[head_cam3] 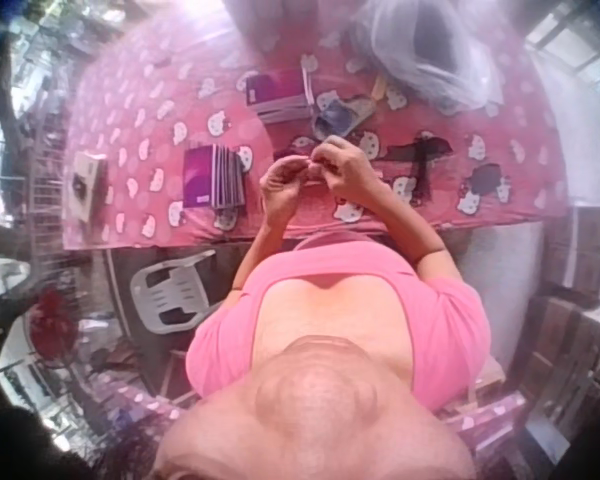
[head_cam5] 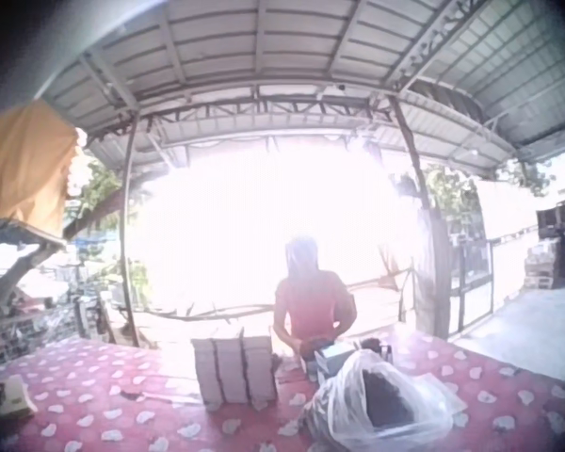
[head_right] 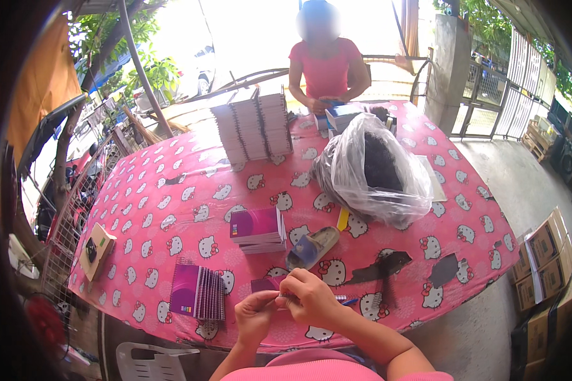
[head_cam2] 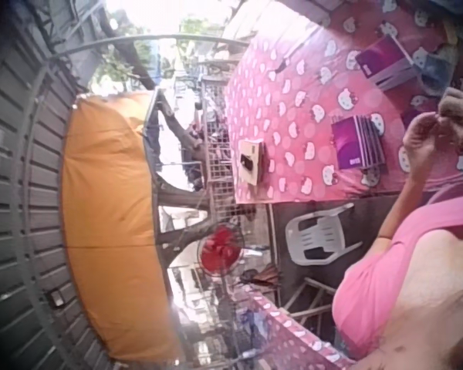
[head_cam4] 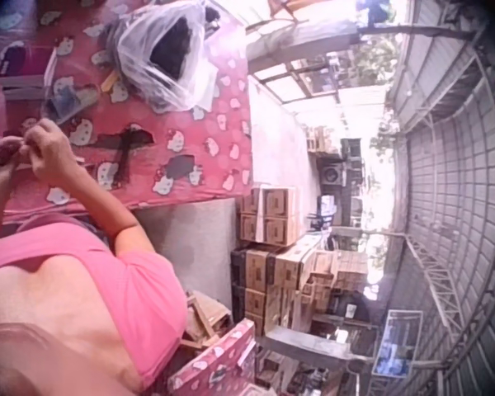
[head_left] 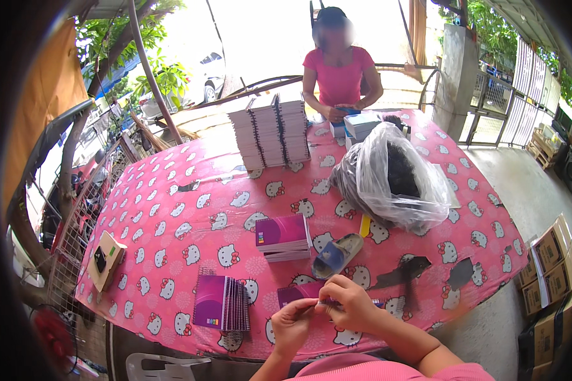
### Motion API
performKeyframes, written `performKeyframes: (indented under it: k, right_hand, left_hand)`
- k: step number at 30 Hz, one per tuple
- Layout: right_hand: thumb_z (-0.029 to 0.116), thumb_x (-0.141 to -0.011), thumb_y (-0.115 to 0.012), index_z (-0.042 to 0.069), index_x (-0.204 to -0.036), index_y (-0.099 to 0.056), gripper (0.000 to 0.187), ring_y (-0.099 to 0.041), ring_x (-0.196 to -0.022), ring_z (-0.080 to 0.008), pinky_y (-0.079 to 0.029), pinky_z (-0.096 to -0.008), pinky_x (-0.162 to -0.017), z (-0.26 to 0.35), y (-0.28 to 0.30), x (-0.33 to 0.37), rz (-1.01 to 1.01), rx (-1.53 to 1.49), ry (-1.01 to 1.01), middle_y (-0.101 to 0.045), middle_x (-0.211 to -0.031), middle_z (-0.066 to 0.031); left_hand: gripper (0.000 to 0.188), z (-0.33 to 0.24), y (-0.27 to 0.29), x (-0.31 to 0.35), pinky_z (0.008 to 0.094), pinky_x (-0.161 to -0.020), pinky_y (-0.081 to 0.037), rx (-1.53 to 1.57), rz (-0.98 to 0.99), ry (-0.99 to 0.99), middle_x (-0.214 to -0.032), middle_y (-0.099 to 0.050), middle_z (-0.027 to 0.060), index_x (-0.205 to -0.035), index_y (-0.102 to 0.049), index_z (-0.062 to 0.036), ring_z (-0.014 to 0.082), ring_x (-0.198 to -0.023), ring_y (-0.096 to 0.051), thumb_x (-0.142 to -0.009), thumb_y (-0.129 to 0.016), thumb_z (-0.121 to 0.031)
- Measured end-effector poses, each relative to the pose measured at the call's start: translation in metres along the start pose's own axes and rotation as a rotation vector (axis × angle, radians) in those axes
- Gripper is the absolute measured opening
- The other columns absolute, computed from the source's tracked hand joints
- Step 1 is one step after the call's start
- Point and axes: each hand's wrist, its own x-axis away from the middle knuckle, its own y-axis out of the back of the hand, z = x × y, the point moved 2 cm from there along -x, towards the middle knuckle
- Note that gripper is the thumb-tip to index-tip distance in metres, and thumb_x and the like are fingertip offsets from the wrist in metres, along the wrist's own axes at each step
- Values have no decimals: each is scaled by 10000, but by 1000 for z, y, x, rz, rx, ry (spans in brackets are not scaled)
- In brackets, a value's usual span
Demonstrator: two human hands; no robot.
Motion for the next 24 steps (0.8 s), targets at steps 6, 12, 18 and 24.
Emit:
performKeyframes:
  k: [6,12,18,24]
  right_hand:
    - [16,-742,-721,20,-917,-660,185,-624,-809,-274,-509,-359,-684,-3,-2,8,-36,-27,52,-615,-859,-112]
    - [170,-737,-792,35,-1202,-585,526,-582,-1053,-332,-472,-401,-895,27,44,-7,-95,236,167,-607,-1127,-161]
    - [260,-754,-793,45,-1308,-461,681,-580,-1073,-305,-476,-378,-890,107,133,-30,-554,707,544,-565,-1209,-153]
    - [350,-770,-795,55,-1413,-337,843,-578,-1093,-278,-481,-355,-885,16,46,-42,-335,617,268,-524,-1290,-146]
  left_hand:
    - [178,6,0,2,232,-791,-523,21,12,17,-915,-668,65,-971,-594,15,106,-853,-645,-842,-626,134]
    - [188,-2,-14,3,233,-782,-525,93,-21,-22,-977,-631,52,-1022,-586,-10,97,-878,-615,-874,-609,105]
    - [315,-28,3,5,239,-751,-523,-128,52,94,-1010,-586,44,-1225,-517,-47,88,-865,-587,-934,-516,75]
    - [350,-25,35,11,285,-841,-509,309,-212,-37,-1114,-552,78,-1252,-471,-40,142,-987,-593,-929,-471,94]
